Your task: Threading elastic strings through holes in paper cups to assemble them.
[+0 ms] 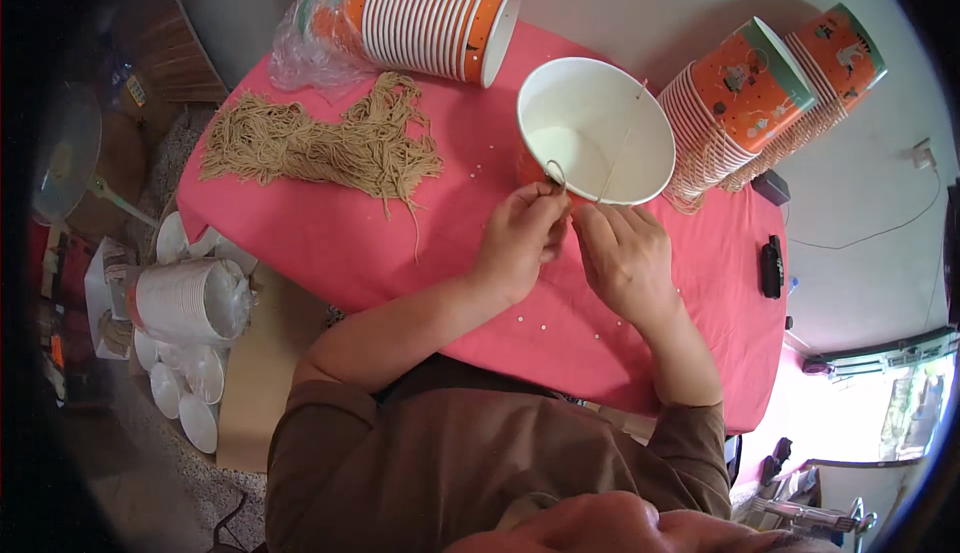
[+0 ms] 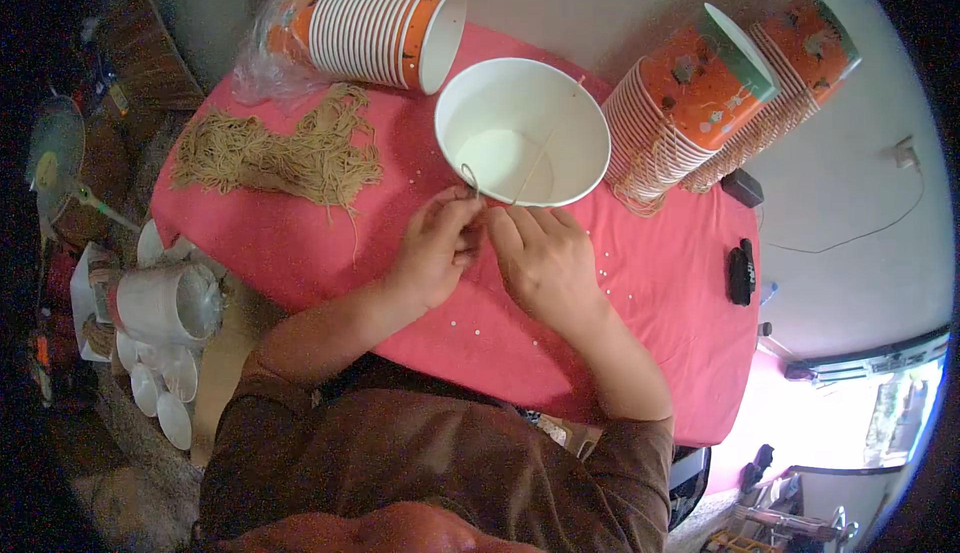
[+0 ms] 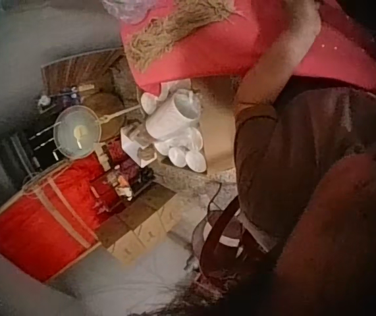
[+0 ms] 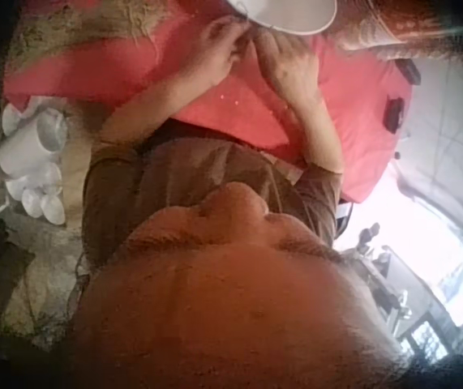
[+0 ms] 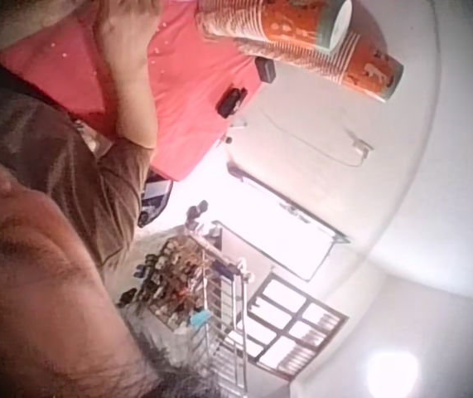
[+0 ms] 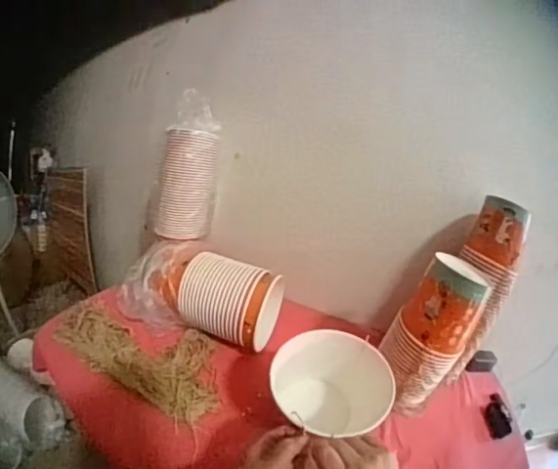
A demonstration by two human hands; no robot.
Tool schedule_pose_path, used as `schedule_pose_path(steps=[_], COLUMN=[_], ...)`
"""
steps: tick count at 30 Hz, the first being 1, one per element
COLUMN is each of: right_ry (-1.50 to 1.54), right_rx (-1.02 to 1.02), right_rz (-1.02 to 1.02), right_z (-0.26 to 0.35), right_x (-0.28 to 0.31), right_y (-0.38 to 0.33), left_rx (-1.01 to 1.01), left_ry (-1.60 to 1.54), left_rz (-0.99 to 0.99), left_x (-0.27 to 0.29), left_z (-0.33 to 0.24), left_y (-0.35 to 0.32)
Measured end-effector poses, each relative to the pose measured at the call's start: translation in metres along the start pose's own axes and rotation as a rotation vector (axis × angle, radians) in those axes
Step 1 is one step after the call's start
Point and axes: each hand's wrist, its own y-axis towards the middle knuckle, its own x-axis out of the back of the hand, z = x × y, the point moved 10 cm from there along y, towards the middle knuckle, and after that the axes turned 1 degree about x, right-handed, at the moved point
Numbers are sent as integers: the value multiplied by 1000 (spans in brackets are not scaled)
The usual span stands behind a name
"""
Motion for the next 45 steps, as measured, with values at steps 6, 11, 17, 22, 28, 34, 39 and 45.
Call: schedule_pose_path(steps=[6, 11, 17, 22, 28, 34, 39, 45], right_ry=[258, 266, 78, 83, 198, 186, 186, 193], right_rx=[38, -27, -160, -275, -287, -250, -193, -94], right_rz=[105, 149, 73, 45, -38, -24, -6, 21], right_z=[-12, -29, -27, -32, -44, -36, -28, -26], right_x=[12, 18, 7, -22, -32, -28, -29, -33], right_y=[-6, -11, -14, -15, -15, -13, -12, -10], left_rx=[-58, -13, 29, 46, 49, -242, -362, -356], left_ry=[-81, 73, 289, 300, 327, 505, 413, 492], left_rz=[0, 91, 162, 169, 203, 154, 120, 43], left_x=[14, 13, 8, 5, 1, -9, -10, -6], left_z=[-33, -43, -21, -18, -8, -30, -30, -35], left_y=[27, 48, 41, 38, 35, 29, 33, 33])
